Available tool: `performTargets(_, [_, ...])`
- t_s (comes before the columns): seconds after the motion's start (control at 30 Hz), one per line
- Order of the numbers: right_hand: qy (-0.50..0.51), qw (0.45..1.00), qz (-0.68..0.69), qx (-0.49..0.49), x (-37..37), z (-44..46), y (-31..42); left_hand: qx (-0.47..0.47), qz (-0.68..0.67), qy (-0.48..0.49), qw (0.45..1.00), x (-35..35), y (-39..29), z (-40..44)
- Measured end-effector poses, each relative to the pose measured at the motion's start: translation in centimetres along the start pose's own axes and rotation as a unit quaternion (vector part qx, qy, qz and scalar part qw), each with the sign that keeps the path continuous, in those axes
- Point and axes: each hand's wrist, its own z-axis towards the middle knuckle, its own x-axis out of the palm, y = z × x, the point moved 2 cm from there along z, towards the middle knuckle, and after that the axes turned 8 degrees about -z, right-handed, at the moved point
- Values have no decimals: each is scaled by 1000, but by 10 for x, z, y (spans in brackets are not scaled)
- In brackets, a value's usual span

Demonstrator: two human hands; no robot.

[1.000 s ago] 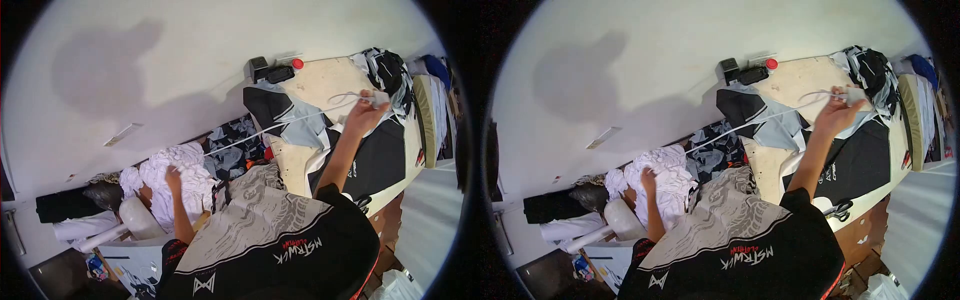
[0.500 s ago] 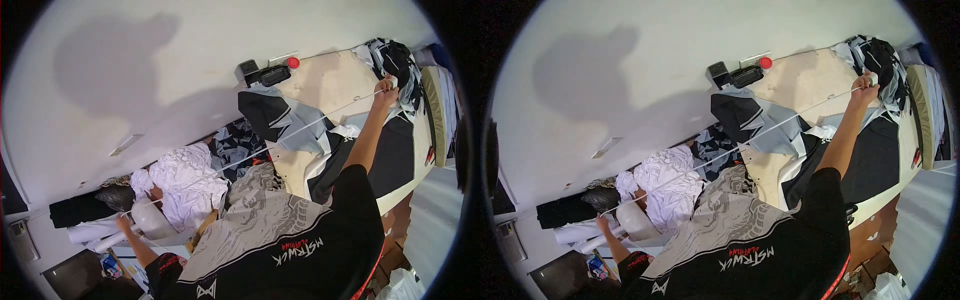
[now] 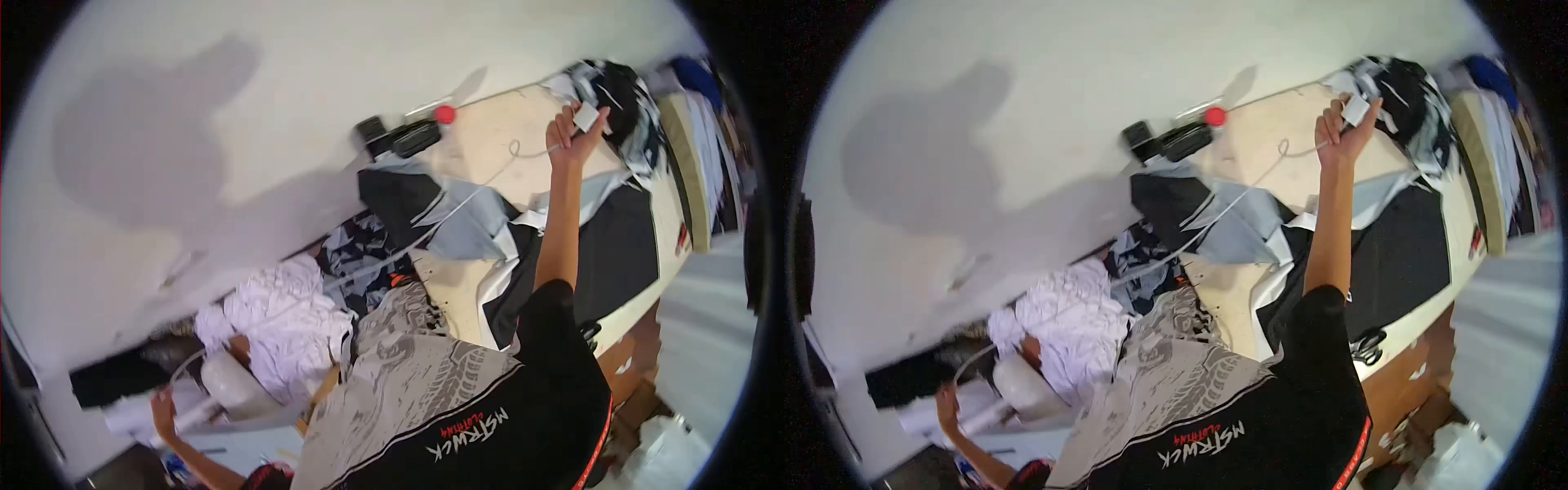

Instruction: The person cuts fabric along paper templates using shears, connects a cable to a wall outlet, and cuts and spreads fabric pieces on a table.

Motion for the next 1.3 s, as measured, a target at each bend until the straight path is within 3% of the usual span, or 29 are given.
performTargets(0.03, [47,998,31,6,31,-10,-16,174,176,-27,969,20,-41,50])
performTargets(0.07, [53,997,43,33,71,-17,-52,-67,-108,-40,991,20,-60,32])
performTargets(0.1, [-5,997,51,66,93,-28,-83,205,50,-72,975,21,-11,58])
performTargets(0.13, [-79,993,-9,86,115,-49,-99,17,0,-8,1000,22,-5,75])
performTargets(0.17, [19,994,-22,102,136,-66,-110,-62,-350,-74,932,45,-42,82])
performTargets(0.2, [27,987,-90,130,192,-98,-123,83,-189,-94,974,50,-75,75])
performTargets(0.23, [-58,979,-65,186,244,-127,-150,-37,-505,-97,857,54,-102,62])
performTargets(0.27, [-77,960,-149,226,255,-151,-198,38,-552,-102,827,51,-80,47])
performTargets(0.3, [-93,940,-188,268,302,-180,-251,18,-593,-154,790,46,-83,12])
performTargets(0.33, [113,906,-202,356,309,-196,-309,14,-606,-217,765,46,-79,-25])
performTargets(0.37, [211,869,-289,342,334,-226,-348,36,-605,-222,764,53,-71,-32])
performTargets(0.47, [289,828,-246,412,423,-272,-425,-32,-632,-257,730,105,-66,-57])
performTargets(0.5, [332,811,-247,413,438,-282,-464,-52,-643,-269,715,116,-55,-60])
performTargets(0.63, [337,797,-373,335,500,-310,-596,-69,-673,-247,694,130,-24,-80])
performTargets(0.8, [297,780,-494,244,535,-309,-682,-70,-713,-253,650,118,17,-76])
performTargets(0.87, [303,750,-573,133,545,-298,-707,-70,-719,-243,647,103,33,-55])
performTargets(1.03, [251,736,-608,161,569,-291,-727,-61,-739,-189,644,71,61,-3])
performTargets(1.23, [191,677,-710,38,576,-305,-761,-40,-744,-115,657,39,79,69])
performTargets(1.3, [174,687,-703,56,579,-309,-764,-47,-742,-88,663,29,84,89])
